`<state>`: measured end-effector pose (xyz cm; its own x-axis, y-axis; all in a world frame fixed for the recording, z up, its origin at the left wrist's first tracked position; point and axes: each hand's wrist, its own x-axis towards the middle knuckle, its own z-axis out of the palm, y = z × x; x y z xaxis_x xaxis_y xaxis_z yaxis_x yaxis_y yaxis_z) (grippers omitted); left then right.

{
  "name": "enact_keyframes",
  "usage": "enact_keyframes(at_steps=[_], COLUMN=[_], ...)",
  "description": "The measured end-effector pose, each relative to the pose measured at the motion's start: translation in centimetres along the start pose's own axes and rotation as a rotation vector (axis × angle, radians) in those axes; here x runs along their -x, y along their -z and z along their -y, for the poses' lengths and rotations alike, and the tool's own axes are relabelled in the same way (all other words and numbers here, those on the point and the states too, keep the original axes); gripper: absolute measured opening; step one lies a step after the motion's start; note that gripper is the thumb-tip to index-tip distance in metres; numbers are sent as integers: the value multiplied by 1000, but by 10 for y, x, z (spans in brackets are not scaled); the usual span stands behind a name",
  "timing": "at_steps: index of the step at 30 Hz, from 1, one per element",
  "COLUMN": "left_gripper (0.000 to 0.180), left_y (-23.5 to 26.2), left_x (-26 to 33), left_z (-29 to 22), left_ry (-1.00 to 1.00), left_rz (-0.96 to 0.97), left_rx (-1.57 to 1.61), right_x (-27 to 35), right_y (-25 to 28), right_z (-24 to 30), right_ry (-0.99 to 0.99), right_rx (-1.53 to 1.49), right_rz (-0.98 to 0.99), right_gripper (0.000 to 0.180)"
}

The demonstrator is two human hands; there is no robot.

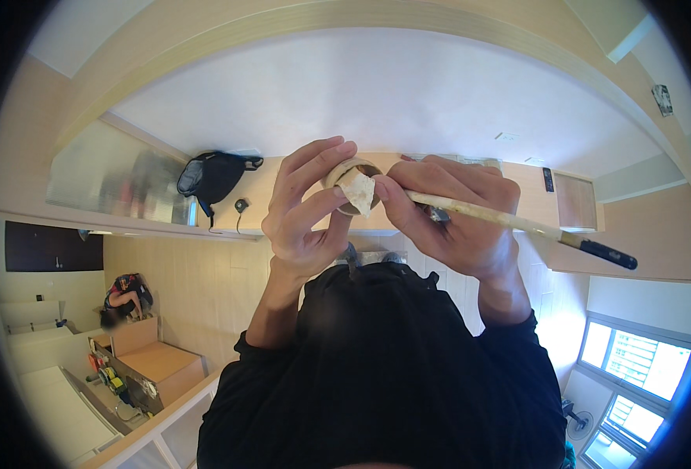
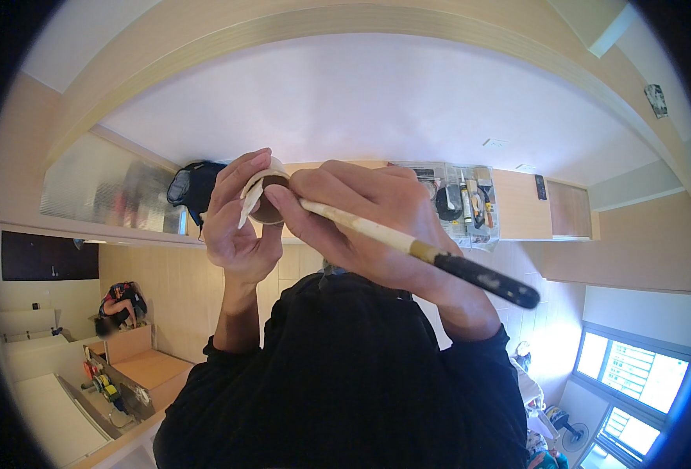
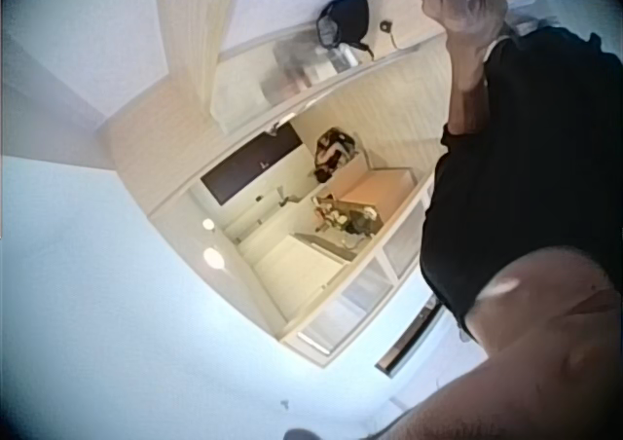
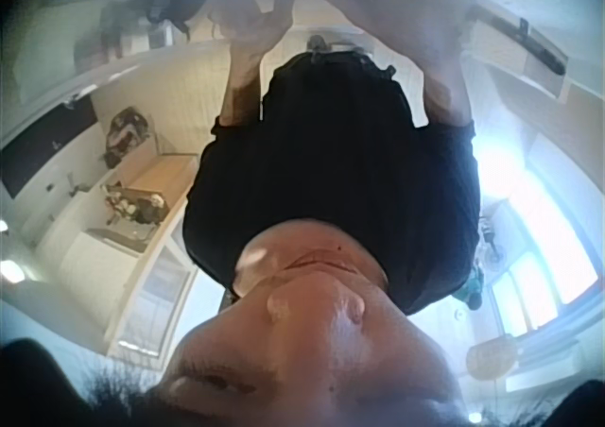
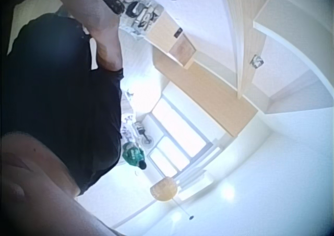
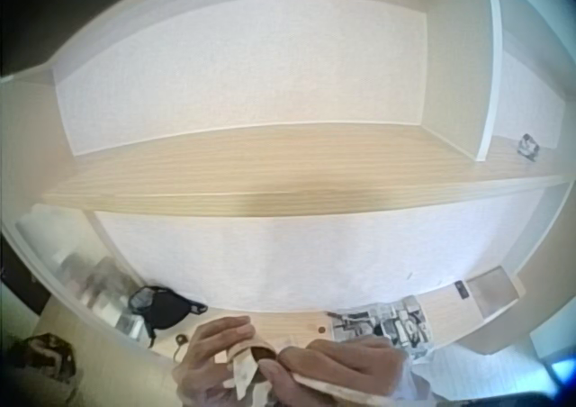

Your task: The person paints a curved wooden beam using a small brush and a cup of paint. They repeatedly dip the brush into the cup and apply paint along the beam's edge, occasionally wiping the surface with a cloth. Another person is visible in the background working on a separate task.

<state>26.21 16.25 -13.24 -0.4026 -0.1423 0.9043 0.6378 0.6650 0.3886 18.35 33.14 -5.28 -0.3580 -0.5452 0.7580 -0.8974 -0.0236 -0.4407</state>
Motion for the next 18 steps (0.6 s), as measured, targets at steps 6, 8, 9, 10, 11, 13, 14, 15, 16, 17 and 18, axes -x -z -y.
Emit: enact_keyframes(at_steps=[6,8,9,10,11,13,14,15,16,17,18], left_gripper=[53,52,52,52,52,51,51,52,52,53,53], left_y=[3,3,2,2,1,0,-1,-1,-1,0,1], left_x=[-4,-5,-5,-5,-5,-5,-5,-4,-4,-4,-3], left_z=[-2,-2,-1,-1,0,3,4,4,5,5,5], left_ry=[20,26,25,21,18,6,1,-4,-9,7,21], left_rz=[50,66,64,60,52,33,27,20,13,28,42], left_rx=[-61,-76,-72,-71,-58,-37,-26,-16,-7,-20,-34], right_x=[-1,-1,-1,-1,-2,-2,-2,-2,-2,-1,-1], right_y=[-1,-1,-1,-1,-1,-1,-1,-1,0,1,2], right_z=[-3,-4,-5,-5,-6,-7,-8,-8,-9,-10,-11], right_ry=[-13,-10,-6,-10,-5,-10,-12,-14,-33,-76,-133], right_rx=[-5,-4,-3,-14,-4,-8,-15,-21,-30,-78,-128], right_rz=[1,-2,-4,-7,-5,-3,-2,-1,9,-12,-24], right_gripper=[11,11,11,11,11,11,11,10,10,9,10])
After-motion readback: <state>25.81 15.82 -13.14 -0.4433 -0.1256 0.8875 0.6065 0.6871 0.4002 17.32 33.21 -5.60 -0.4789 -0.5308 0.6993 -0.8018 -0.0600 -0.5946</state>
